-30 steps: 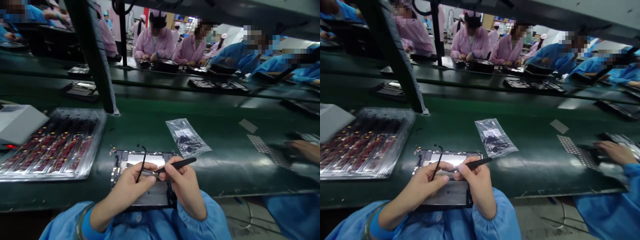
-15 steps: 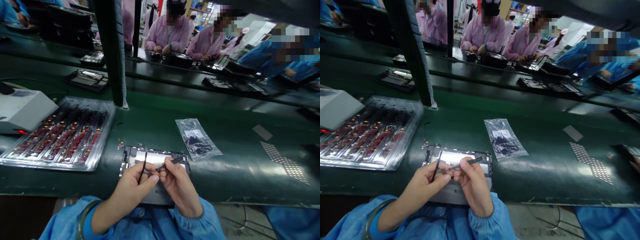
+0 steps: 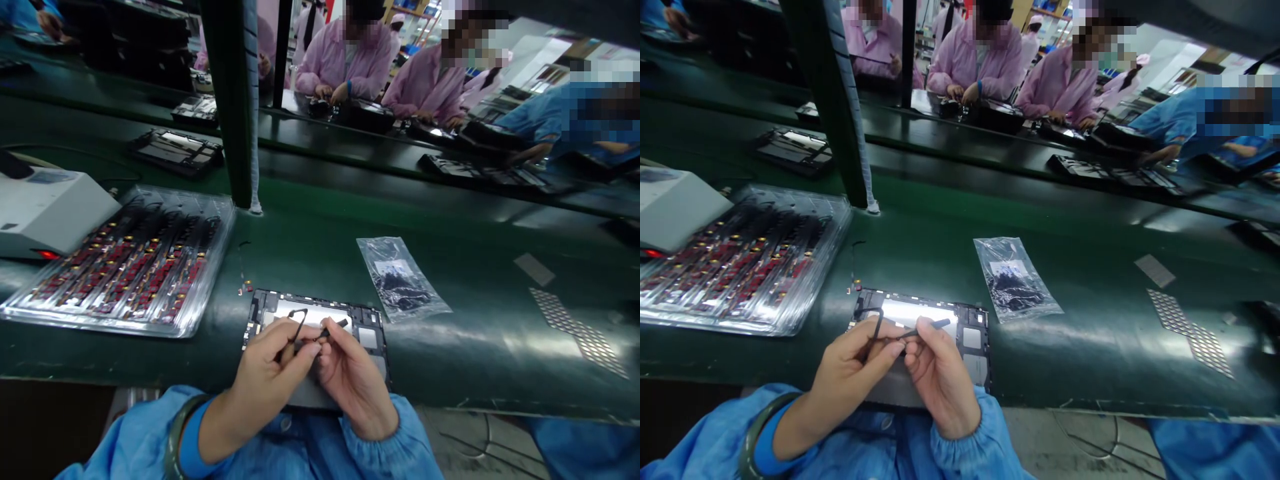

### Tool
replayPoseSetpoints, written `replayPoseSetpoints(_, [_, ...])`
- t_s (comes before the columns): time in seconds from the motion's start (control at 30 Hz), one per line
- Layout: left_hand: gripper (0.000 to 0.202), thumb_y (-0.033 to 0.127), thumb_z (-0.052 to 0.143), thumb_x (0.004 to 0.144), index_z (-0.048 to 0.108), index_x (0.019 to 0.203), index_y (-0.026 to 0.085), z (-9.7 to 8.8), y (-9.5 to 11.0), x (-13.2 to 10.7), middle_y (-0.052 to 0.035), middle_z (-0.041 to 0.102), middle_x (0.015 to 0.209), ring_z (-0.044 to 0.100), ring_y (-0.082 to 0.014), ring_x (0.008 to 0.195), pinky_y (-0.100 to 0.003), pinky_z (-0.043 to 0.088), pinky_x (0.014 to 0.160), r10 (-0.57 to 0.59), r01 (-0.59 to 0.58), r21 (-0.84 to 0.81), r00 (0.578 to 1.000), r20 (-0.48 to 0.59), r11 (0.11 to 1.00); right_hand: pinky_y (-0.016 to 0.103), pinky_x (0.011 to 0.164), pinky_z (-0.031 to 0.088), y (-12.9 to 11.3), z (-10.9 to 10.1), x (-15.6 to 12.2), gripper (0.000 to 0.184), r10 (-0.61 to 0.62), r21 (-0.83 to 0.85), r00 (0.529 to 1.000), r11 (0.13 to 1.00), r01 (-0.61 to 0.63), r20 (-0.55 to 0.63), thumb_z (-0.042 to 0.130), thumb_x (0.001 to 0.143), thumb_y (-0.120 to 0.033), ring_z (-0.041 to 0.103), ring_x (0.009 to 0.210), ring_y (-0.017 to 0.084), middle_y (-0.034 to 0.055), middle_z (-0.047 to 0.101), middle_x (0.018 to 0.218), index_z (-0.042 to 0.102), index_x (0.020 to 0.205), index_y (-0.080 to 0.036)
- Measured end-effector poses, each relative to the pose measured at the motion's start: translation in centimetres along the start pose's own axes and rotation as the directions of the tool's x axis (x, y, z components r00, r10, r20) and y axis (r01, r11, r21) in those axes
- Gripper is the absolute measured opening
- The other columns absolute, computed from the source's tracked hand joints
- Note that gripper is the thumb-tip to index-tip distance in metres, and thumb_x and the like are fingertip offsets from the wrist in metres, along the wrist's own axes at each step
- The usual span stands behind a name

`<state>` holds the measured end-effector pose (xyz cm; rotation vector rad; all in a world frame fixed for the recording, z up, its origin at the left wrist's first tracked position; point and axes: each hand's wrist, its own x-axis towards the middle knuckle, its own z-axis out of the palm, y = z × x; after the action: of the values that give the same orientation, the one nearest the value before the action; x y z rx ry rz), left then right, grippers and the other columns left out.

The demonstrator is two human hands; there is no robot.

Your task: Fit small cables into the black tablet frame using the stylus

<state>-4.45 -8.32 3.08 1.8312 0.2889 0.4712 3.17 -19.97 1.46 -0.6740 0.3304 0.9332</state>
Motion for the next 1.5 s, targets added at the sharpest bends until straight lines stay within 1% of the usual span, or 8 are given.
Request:
replayPoseSetpoints(0.57, [0.008,0.015,0.063,0.081,0.067,0.087,0.017,0.0,-0.1,0.0,0.0040,0.058,0.063,0.051,-0.0069,0.055,-0.016,0.044,0.057,0.171,-0.168,0.059,0.984,-0.051,0.984,0.010,0.045,0.054,0.4,0.2,0.0,0.026,0.028,0.070,0.999,0.997,-0.025,-0.043,0.089,0.057,-0.021,0.063,0.045,0.007,-0.0015,0.069,0.054,0.069,0.072,-0.011])
replayPoseSetpoints(0.73, [0.011,0.018,0.062,0.082,0.065,0.093,0.019,0.1,-0.6,-0.3,0.0064,0.051,0.059,0.047,-0.0060,0.051,-0.016,0.042,0.057,0.095,-0.095,0.023,0.995,-0.012,0.995,0.008,0.043,0.051,0.4,0.4,-0.2,0.034,0.024,0.035,0.993,0.999,-0.020,-0.117,0.093,0.047,-0.022,0.059,0.041,0.005,-0.0026,0.067,0.050,0.068,0.068,-0.012])
replayPoseSetpoints(0.83, [0.019,0.023,0.062,0.082,0.060,0.100,0.018,0.2,-0.9,-0.4,0.0094,0.044,0.055,0.038,-0.0047,0.045,-0.016,0.040,0.052,-0.059,0.061,-0.093,0.998,0.018,0.994,0.010,0.042,0.050,-0.6,0.2,-0.1,0.035,-0.150,-0.110,0.982,0.984,0.138,-0.113,0.091,0.051,-0.030,0.058,0.042,0.005,-0.0038,0.066,0.052,0.065,0.069,-0.015])
replayPoseSetpoints(0.93, [0.022,0.027,0.063,0.080,0.058,0.098,0.016,0.3,-1.1,-0.2,0.0076,0.048,0.061,0.036,-0.0038,0.045,-0.016,0.038,0.049,-0.209,0.212,-0.221,0.977,0.036,0.952,0.016,0.049,0.053,-2.6,-0.8,0.7,0.032,-0.547,-0.479,0.833,0.754,0.449,-0.080,0.085,0.062,-0.035,0.062,0.048,0.008,-0.0028,0.067,0.056,0.062,0.074,-0.017])
replayPoseSetpoints(1.0, [0.024,0.029,0.066,0.076,0.058,0.096,0.016,0.4,-1.1,0.0,0.0058,0.051,0.066,0.037,-0.0035,0.046,-0.017,0.036,0.048,-0.279,0.279,-0.287,0.959,0.041,0.916,0.020,0.053,0.055,-3.9,-1.5,1.8,0.032,-0.677,-0.685,0.736,0.537,0.492,-0.002,0.082,0.067,-0.038,0.064,0.051,0.011,-0.0015,0.068,0.058,0.061,0.077,-0.017])
replayPoseSetpoints(1.1, [0.032,0.032,0.067,0.075,0.056,0.101,0.017,0.6,-1.5,0.2,0.0058,0.051,0.069,0.036,-0.0028,0.045,-0.016,0.031,0.043,-0.357,0.346,-0.380,0.933,0.045,0.858,0.025,0.053,0.056,-5.0,-2.1,3.5,0.036,-0.660,-0.814,0.749,0.404,0.417,0.056,0.078,0.068,-0.045,0.066,0.051,0.015,-0.0008,0.066,0.058,0.059,0.077,-0.017])
replayPoseSetpoints(1.23, [0.036,0.034,0.068,0.075,0.054,0.104,0.018,0.6,-1.9,0.3,0.0065,0.049,0.070,0.032,-0.0013,0.043,-0.016,0.024,0.040,-0.409,0.394,-0.449,0.910,0.068,0.802,0.028,0.051,0.055,-5.1,-2.2,4.9,0.039,-0.624,-0.863,0.778,0.351,0.363,0.073,0.075,0.067,-0.051,0.066,0.050,0.018,-0.0011,0.064,0.055,0.057,0.075,-0.018])
replayPoseSetpoints(1.5, [0.035,0.034,0.069,0.074,0.055,0.102,0.018,0.6,-1.9,0.6,0.0063,0.050,0.069,0.035,-0.0019,0.044,-0.017,0.025,0.041,-0.394,0.372,-0.436,0.918,0.044,0.819,0.028,0.055,0.051,-4.6,-2.6,5.3,0.034,-0.630,-0.918,0.767,0.225,0.328,0.120,0.072,0.071,-0.049,0.067,0.055,0.020,0.0000,0.065,0.056,0.058,0.075,-0.019])
